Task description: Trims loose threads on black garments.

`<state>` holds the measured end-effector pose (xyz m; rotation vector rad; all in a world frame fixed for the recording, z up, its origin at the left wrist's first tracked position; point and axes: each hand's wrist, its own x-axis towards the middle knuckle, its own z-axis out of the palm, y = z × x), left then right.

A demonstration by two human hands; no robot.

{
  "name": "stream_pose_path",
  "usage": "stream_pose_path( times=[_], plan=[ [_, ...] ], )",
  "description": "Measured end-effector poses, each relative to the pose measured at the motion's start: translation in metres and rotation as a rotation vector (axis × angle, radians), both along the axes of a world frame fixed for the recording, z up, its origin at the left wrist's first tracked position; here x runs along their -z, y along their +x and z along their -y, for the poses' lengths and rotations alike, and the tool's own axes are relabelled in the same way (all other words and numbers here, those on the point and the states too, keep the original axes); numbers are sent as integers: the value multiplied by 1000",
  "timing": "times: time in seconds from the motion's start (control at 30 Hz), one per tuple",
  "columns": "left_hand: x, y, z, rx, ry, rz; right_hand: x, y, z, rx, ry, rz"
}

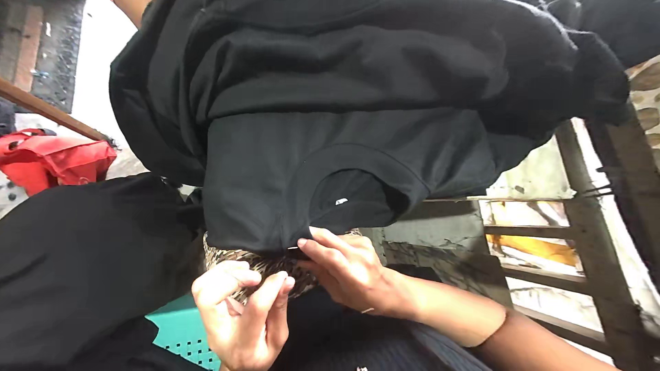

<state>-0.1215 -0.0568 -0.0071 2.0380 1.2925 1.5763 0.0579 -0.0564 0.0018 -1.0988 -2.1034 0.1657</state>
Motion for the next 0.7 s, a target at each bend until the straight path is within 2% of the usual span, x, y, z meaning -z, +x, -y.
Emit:
stream_pose_path(
  times=[0.13, 0.23, 0.3, 0.37, 0.43, 0.53, 0.7],
  plan=[
    [2, 0, 5, 127, -6, 19, 0, 0, -4, -22, -113, -142],
    [9, 5, 7, 317, -174, 103, -3, 4, -3, -130, -190, -283],
    [18, 10, 7, 412, -460, 410, -3, 7, -1, -223, -188, -319],
    [24, 12, 1, 512, -721, 847, 2, 11, 1, -286, -178, -291],
    [17, 17, -7, 473, -795, 1070, 8, 15, 4, -325, -187, -251],
    [3, 33, -14, 328, -717, 1090, 13, 19, 7, -350, -228, -237],
    [4, 34, -23, 262, -615, 919, 17, 14, 8, -371, -371, -367]
  ],
)
